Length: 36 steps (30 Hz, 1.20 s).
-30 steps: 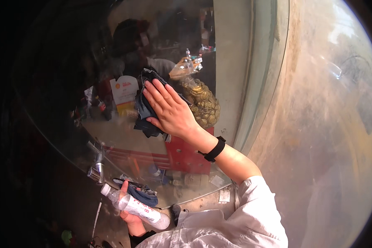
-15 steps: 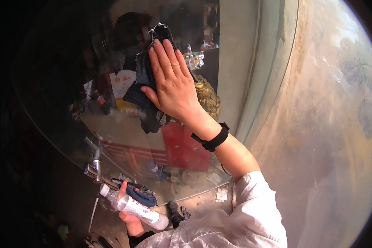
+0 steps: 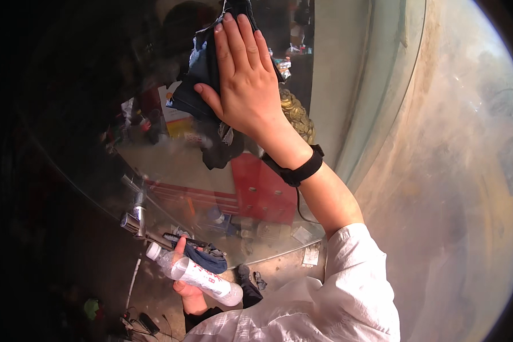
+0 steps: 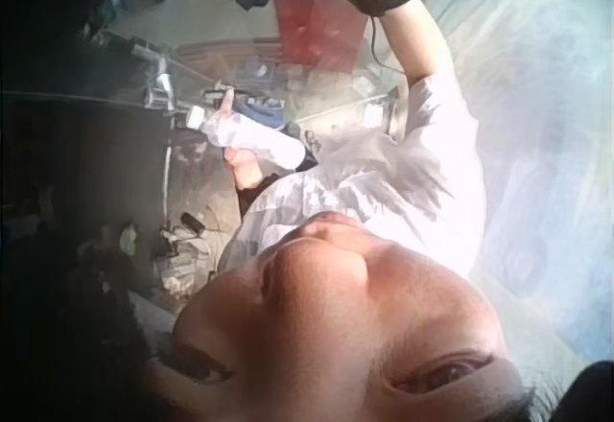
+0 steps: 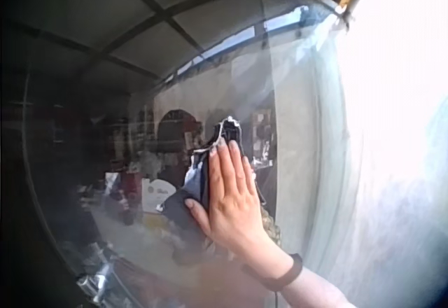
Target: The person sprays liquid from a plastic bottle onto a glass partition and wipes the surface with a cloth.
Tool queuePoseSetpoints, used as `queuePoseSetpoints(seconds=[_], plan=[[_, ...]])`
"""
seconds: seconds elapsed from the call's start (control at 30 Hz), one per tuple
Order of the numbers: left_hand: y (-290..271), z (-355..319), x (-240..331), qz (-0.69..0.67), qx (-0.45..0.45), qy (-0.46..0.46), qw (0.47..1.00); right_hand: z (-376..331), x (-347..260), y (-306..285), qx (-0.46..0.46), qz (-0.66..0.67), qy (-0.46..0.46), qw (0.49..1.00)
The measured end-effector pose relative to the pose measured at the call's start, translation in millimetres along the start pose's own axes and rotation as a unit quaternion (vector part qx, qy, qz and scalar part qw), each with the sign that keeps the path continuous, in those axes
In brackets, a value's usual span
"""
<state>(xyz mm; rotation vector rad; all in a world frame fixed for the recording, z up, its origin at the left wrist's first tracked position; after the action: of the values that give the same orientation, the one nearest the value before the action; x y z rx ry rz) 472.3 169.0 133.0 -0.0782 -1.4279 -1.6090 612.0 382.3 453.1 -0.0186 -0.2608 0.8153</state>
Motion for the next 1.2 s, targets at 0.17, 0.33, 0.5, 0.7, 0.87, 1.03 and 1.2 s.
queuePoseSetpoints(seconds=[0.17, 0.33, 0.5, 0.7, 0.87, 1.03, 1.2], plan=[[-4.1, 1.2, 0.6, -0.001, -0.007, 0.012, 1.000, -88.2, -21.5, 20.4, -0.107, 0.019, 0.016, 0.994], [-5.4, -4.1, 7.8, 0.001, 0.001, -0.007, 1.000, -15.0, 1.9, -1.4, -0.008, -0.013, 0.024, 1.000], [-5.5, -12.5, 6.6, -0.017, 0.014, -0.001, 1.000, 101.5, 36.6, -28.9, 0.151, -0.091, 0.060, 0.982], [-15.1, -10.3, 0.4, -0.048, -0.005, -0.036, 0.998, -34.6, -95.5, 25.2, -0.104, 0.045, -0.215, 0.970], [14.3, 0.1, 21.5, -0.018, -0.010, 0.026, 0.999, -149.4, -112.4, 46.1, -0.221, -0.006, -0.467, 0.856], [6.7, -14.7, 25.9, 0.061, 0.067, 0.106, 0.990, 58.9, 7.1, -9.4, 0.040, -0.035, -0.193, 0.980], [1.3, -22.5, 15.0, 0.008, 0.040, 0.082, 0.996, 110.1, 23.3, -20.1, 0.139, -0.057, -0.065, 0.987]])
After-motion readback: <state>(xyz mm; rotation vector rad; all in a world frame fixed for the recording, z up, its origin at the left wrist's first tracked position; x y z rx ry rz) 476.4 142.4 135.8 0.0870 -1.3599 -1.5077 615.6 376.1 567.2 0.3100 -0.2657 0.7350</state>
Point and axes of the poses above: each hand's wrist, its own z-axis towards the middle knuckle, its own y-axis out of the palm, x = y × z, the point moved 9 cm from there along z, towards the middle knuckle, and after that the axes turned 9 degrees about -z, right-handed, at the moved point
